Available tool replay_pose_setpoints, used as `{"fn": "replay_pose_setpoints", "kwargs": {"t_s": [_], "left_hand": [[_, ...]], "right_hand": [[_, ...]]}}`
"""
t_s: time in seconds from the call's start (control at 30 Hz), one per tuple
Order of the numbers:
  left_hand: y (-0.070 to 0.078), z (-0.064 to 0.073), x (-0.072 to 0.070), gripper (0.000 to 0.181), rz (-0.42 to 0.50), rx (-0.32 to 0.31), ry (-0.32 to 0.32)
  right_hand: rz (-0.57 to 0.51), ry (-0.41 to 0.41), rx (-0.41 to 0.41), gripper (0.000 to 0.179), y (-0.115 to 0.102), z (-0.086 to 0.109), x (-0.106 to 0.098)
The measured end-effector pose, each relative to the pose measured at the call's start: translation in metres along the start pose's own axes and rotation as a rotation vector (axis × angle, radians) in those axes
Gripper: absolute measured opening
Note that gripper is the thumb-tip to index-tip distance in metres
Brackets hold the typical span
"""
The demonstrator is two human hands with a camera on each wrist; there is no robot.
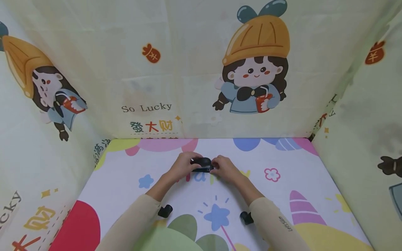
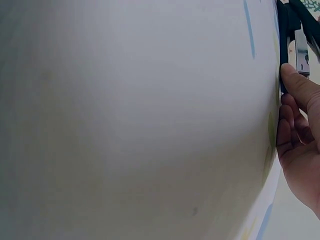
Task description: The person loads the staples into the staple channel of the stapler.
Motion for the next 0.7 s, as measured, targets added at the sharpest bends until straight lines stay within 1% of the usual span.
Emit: {"fn": "replay_pose_setpoints", "kwargs": {"t_s": [0.07, 0.17, 0.3, 0.53, 0.7], "left_hand": [[0.001, -0.002, 0.003, 0.032, -0.032, 0.000, -0.014], [0.002, -0.003, 0.007, 0.032, -0.059, -0.019, -0.034], [0.003, -0.005, 0.010, 0.031, -0.061, -0.033, -0.042], [0.003, -0.005, 0.012, 0.031, -0.072, -0.018, -0.037], [0.000, -0.003, 0.012, 0.028, -0.041, -0.028, -0.042]], "right_hand": [[0.002, -0.001, -0.004, 0.030, 0.000, 0.000, 0.000], [-0.002, -0.006, 0.001, 0.029, 0.002, 0.000, 0.000], [-0.011, -0.011, 0.016, 0.029, 0.002, 0.000, 0.000], [-0.016, -0.011, 0.010, 0.031, 0.002, 0.000, 0.001], [-0.008, -0.007, 0.009, 0.030, 0.003, 0.000, 0.002]]}}
Point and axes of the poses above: each hand's wrist, its own z-axis away from the middle knuckle, its own x-axis out of the palm, y = z × x, the point moved 4 cm from there along -z, towards the middle knuckle, and after that the axes turned 10 degrees about -z, right-handed, at the moved point
